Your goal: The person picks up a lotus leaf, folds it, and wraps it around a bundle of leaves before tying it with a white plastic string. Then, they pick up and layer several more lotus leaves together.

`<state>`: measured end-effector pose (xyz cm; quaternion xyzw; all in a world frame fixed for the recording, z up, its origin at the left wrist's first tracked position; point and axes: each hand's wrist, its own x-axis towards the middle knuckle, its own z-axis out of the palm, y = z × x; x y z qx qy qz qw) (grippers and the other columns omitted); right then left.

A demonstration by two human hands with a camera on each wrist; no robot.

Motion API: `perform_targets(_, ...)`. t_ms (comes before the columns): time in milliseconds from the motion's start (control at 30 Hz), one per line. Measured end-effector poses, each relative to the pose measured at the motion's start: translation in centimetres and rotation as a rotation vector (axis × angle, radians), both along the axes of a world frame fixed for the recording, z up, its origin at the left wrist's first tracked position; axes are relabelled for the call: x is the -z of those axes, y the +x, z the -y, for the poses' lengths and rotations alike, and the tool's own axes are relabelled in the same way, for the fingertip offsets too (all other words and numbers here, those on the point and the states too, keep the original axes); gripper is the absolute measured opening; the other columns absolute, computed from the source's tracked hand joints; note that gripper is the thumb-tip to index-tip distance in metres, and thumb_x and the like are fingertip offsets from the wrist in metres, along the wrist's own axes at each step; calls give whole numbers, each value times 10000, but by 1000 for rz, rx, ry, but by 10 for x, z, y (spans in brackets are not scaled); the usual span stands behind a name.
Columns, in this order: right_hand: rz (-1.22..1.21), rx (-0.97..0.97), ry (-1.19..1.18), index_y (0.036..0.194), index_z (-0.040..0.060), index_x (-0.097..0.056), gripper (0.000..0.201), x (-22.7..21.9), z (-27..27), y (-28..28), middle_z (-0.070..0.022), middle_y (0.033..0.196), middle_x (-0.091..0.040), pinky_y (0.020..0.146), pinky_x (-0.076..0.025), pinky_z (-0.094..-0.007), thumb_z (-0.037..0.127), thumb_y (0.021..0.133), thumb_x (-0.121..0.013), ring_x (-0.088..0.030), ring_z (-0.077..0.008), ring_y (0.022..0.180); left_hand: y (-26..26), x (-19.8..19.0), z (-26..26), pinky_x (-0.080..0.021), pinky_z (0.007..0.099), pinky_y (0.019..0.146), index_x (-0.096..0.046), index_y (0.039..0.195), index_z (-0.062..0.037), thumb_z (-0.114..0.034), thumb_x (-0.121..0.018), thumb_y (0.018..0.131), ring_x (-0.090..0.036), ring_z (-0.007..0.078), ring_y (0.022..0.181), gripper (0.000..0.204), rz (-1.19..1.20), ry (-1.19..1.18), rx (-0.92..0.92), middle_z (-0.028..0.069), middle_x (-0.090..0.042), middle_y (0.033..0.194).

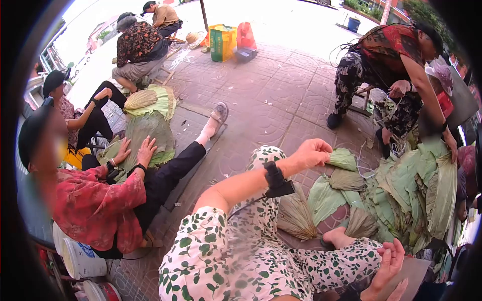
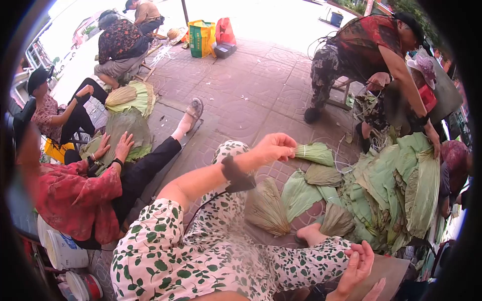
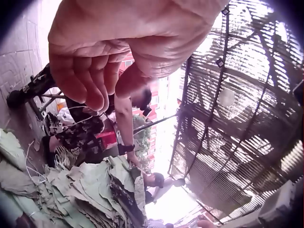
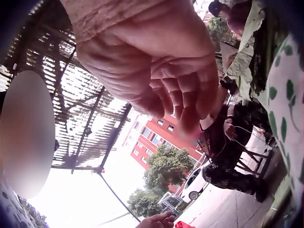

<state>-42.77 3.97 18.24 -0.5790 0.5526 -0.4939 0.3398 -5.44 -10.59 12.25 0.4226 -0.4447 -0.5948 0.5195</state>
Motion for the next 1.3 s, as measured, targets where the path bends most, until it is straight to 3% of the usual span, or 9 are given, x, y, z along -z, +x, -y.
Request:
perform_targets(133, 18, 31, -31, 1222, -23, -466, 352, -21, -14, -15, -102, 974, -586, 761, -459, -259, 101, 899, -535, -566, -135, 797, 18, -33, 24, -494, 242, 668, -571, 1084, -14, -102, -598, 849, -602, 108, 769, 252, 197, -37, -30, 52, -637, 880)
perform_targets(267, -95, 149, -14, 1179, -22, -486, 313, -51, -46, -32, -99, 941, -595, 718, -480, -257, 92, 892, -541, -578, -137, 759, 7, -19, 58, -491, 233, 620, -580, 1025, 7, -73, -623, 801, -579, 83, 735, 242, 276, -88, 47, 36, -623, 846)
perform_targets(533, -218, 608, 11, 1167, -22, -498, 316, -101, -149, -63, -65, 907, -589, 691, -464, -225, 98, 883, -565, -551, -101, 732, -74, 10, 92, -464, 222, 618, -581, 1044, 14, -117, -635, 775, -575, 90, 696, 304, 316, 21, 622, 34, -624, 822)
perform_targets(567, -252, 661, 17, 1174, -19, -497, 316, -114, -157, -54, -57, 903, -586, 696, -452, -218, 103, 889, -558, -541, -93, 738, -80, 16, 95, -490, 231, 674, -578, 1080, 0, -157, -627, 831, -599, 100, 760, 299, 373, 35, 691, 49, -638, 897)
perform_targets(800, -541, 869, -6, 1188, -9, -501, 317, -193, -182, -15, -46, 904, -577, 697, -442, -213, 105, 897, -552, -529, -85, 752, -105, 24, 105, -470, 241, 637, -574, 1078, 10, -177, -605, 794, -589, 113, 701, 342, 488, 134, 976, 49, -640, 865)
perform_targets(933, -603, 792, -57, 1192, -12, -500, 323, -231, -149, 24, -58, 937, -592, 717, -443, -221, 103, 893, -542, -539, -92, 772, -115, 34, 116, -475, 244, 638, -580, 1072, 3, -194, -616, 806, -595, 114, 708, 332, 499, 112, 1020, 45, -643, 844)
perform_targets(1067, -423, 461, -38, 1159, -34, -510, 312, -223, -102, 42, -101, 939, -620, 716, -478, -248, 84, 871, -543, -609, -132, 778, -119, 44, 123, -474, 244, 599, -595, 1036, 3, -185, -638, 802, -595, 116, 670, 303, 577, 77, 1072, 44, -643, 801)
perform_targets(1233, -196, 131, 137, 1198, -17, -502, 323, -135, -29, 16, -81, 959, -626, 746, -483, -242, 81, 892, -543, -606, -111, 821, -116, 50, 129, -471, 242, 591, -593, 1040, 11, -182, -639, 799, -590, 116, 657, 313, 620, 57, 1080, 48, -646, 793)
perform_targets(1300, -417, 81, 232, 1205, -14, -496, 372, -93, -4, 3, -154, 1072, -615, 837, -477, -327, 153, 880, -564, -610, -224, 957, -114, 47, 127, -470, 241, 584, -595, 1037, 19, -180, -641, 789, -588, 117, 649, 321, 643, 59, 1062, 55, -651, 788)
